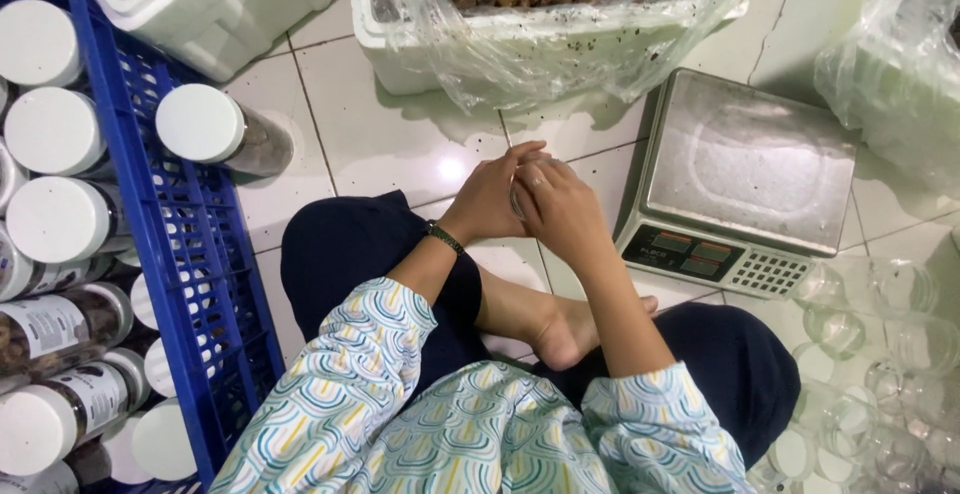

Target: The person places cloves of garlic into small plastic cups, weighs them on a digital scale, and then transfers the garlic into plastic jars and secures the lids.

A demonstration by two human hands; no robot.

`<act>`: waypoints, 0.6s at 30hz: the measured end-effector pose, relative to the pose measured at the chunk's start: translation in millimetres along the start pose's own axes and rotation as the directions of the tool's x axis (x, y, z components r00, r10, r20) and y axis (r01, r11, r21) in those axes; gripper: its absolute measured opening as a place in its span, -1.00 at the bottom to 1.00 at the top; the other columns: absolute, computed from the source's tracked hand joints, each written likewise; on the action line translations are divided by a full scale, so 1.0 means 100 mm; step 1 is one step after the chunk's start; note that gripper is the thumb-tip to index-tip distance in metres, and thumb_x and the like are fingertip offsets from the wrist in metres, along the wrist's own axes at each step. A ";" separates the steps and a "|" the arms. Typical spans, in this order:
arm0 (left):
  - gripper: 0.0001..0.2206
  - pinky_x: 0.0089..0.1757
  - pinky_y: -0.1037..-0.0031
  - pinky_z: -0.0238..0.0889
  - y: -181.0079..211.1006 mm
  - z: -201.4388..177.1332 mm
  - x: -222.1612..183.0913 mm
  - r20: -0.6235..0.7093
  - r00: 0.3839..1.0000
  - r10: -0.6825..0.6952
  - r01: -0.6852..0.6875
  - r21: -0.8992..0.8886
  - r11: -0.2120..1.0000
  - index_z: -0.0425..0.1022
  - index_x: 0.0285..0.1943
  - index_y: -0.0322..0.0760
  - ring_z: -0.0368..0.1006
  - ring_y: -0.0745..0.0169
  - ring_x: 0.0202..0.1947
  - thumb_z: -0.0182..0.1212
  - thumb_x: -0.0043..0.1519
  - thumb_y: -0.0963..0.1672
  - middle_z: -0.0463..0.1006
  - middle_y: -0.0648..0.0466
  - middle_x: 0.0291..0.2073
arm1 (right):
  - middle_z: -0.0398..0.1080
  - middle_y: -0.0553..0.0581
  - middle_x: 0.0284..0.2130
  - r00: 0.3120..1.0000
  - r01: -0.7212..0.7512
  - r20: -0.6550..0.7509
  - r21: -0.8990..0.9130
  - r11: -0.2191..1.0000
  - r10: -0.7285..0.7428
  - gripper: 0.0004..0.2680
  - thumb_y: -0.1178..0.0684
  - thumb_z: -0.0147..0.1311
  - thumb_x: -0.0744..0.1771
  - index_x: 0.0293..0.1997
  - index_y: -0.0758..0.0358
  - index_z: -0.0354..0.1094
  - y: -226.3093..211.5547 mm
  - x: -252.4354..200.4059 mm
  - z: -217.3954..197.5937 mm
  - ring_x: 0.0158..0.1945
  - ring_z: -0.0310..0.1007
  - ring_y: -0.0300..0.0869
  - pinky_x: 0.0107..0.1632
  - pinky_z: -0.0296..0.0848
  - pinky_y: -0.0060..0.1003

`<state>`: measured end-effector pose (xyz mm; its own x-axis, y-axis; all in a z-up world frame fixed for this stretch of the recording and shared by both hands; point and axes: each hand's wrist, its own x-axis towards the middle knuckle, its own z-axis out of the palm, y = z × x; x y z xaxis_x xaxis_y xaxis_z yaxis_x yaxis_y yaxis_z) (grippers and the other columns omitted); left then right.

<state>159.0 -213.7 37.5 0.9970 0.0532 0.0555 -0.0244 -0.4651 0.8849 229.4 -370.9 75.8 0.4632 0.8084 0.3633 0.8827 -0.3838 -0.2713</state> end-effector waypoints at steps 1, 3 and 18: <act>0.13 0.28 -0.12 0.21 0.08 -0.08 0.01 -0.003 1.000 0.002 -0.002 0.004 1.000 0.03 0.63 0.02 0.50 -0.28 0.30 0.67 -0.16 0.13 0.60 -0.08 0.26 | 0.57 0.12 -0.21 1.000 0.003 -0.004 0.000 1.000 -0.003 -0.91 -0.04 0.14 0.45 -0.06 0.07 0.44 -0.04 0.04 -0.14 0.04 0.61 0.05 -0.06 0.64 -0.15; 0.21 0.31 -0.27 0.14 0.23 -0.21 0.01 0.103 0.994 -0.024 0.029 -0.043 0.999 -0.03 0.68 -0.06 0.39 -0.48 0.37 0.72 -0.17 0.12 0.52 -0.28 0.33 | 0.57 0.04 -0.43 0.991 -0.106 0.083 -0.007 0.994 0.106 -0.93 -0.07 0.18 0.41 -0.07 -0.05 0.49 -0.12 0.09 -0.42 -0.28 0.66 -0.01 -0.29 0.61 -0.15; -0.19 -0.34 0.13 0.26 -0.41 -0.32 0.29 0.249 0.899 -0.359 0.331 0.148 0.932 0.08 0.61 0.13 0.54 -0.09 -0.25 0.11 0.09 -0.29 0.47 0.08 0.37 | -0.14 0.19 0.59 0.982 -0.181 0.041 -0.025 0.983 0.182 -0.57 -0.25 0.07 0.58 0.66 -0.08 0.01 1.94 2.78 0.15 0.59 -0.35 0.34 0.45 -0.08 0.62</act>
<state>186.4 -164.8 17.6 0.9236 -0.0056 -0.3833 0.3182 -0.5466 0.7746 528.0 -214.0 110.7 0.6126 0.7426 0.2707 0.7858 -0.5351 -0.3101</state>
